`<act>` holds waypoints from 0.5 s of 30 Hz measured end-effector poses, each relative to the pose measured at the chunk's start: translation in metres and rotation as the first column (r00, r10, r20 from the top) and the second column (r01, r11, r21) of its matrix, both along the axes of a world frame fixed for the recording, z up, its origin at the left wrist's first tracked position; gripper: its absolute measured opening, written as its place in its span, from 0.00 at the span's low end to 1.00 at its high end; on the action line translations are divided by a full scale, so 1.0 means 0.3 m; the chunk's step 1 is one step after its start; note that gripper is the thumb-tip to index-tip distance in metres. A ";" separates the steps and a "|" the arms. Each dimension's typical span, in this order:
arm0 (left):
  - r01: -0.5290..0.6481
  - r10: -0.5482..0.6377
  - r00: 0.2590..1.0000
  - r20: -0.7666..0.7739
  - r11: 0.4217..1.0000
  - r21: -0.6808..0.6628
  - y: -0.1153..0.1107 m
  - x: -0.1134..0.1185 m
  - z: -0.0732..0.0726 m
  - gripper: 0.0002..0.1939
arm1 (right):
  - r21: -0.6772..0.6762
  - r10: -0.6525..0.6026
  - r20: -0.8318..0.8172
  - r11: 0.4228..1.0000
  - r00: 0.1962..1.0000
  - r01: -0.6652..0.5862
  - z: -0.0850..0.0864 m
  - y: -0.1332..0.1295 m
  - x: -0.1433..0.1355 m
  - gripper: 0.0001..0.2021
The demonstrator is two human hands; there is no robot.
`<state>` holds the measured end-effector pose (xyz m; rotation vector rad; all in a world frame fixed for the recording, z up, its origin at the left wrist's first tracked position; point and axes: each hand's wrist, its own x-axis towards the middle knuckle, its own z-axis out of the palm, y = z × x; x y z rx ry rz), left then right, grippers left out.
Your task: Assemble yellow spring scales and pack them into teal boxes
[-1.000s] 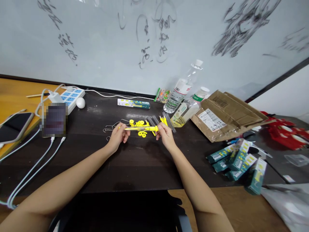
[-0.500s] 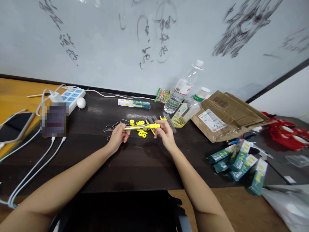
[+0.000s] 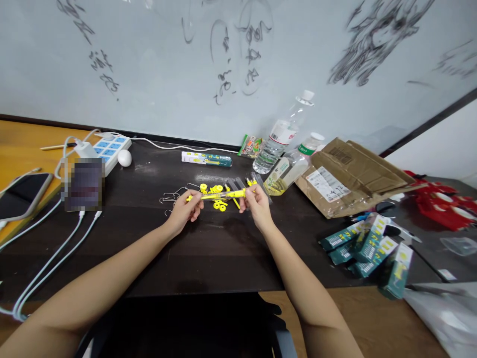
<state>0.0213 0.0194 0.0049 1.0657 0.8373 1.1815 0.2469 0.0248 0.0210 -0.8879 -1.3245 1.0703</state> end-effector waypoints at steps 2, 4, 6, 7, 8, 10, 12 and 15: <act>0.023 -0.023 1.000 -0.007 1.000 -0.005 -0.001 -0.001 -0.002 0.16 | 0.002 -0.004 -0.007 1.000 1.000 0.004 0.004 0.000 0.000 0.18; 0.045 -0.046 0.999 -0.019 0.999 -0.013 -0.004 -0.002 -0.001 0.16 | 0.000 -0.007 -0.002 1.000 1.000 0.007 0.005 0.000 0.000 0.18; 0.061 -0.062 0.997 -0.041 0.998 -0.010 -0.008 -0.005 0.000 0.16 | -0.003 -0.013 0.008 1.000 1.000 0.013 0.005 0.002 0.001 0.19; 0.066 -0.066 0.996 -0.056 0.998 -0.001 -0.010 -0.006 0.000 0.16 | -0.002 -0.018 0.011 1.000 1.000 0.018 0.003 0.003 0.002 0.19; 0.070 -0.069 0.995 -0.070 0.997 0.011 -0.012 -0.007 0.001 0.17 | -0.001 -0.024 0.012 1.000 1.000 0.024 0.001 0.004 0.003 0.19; 0.074 -0.070 0.993 -0.092 0.997 0.037 -0.015 -0.009 0.000 0.18 | 0.000 -0.038 0.004 0.999 0.999 0.038 -0.004 0.006 0.003 0.19; 0.078 -0.073 0.992 -0.099 0.996 0.049 -0.015 -0.007 -0.004 0.18 | -0.007 -0.049 -0.018 0.999 0.999 0.049 -0.009 0.007 0.001 0.19; 0.089 -0.085 0.992 -0.093 0.995 0.036 -0.011 -0.002 -0.012 0.18 | -0.030 -0.043 -0.055 0.999 0.998 0.041 -0.014 0.005 -0.006 0.19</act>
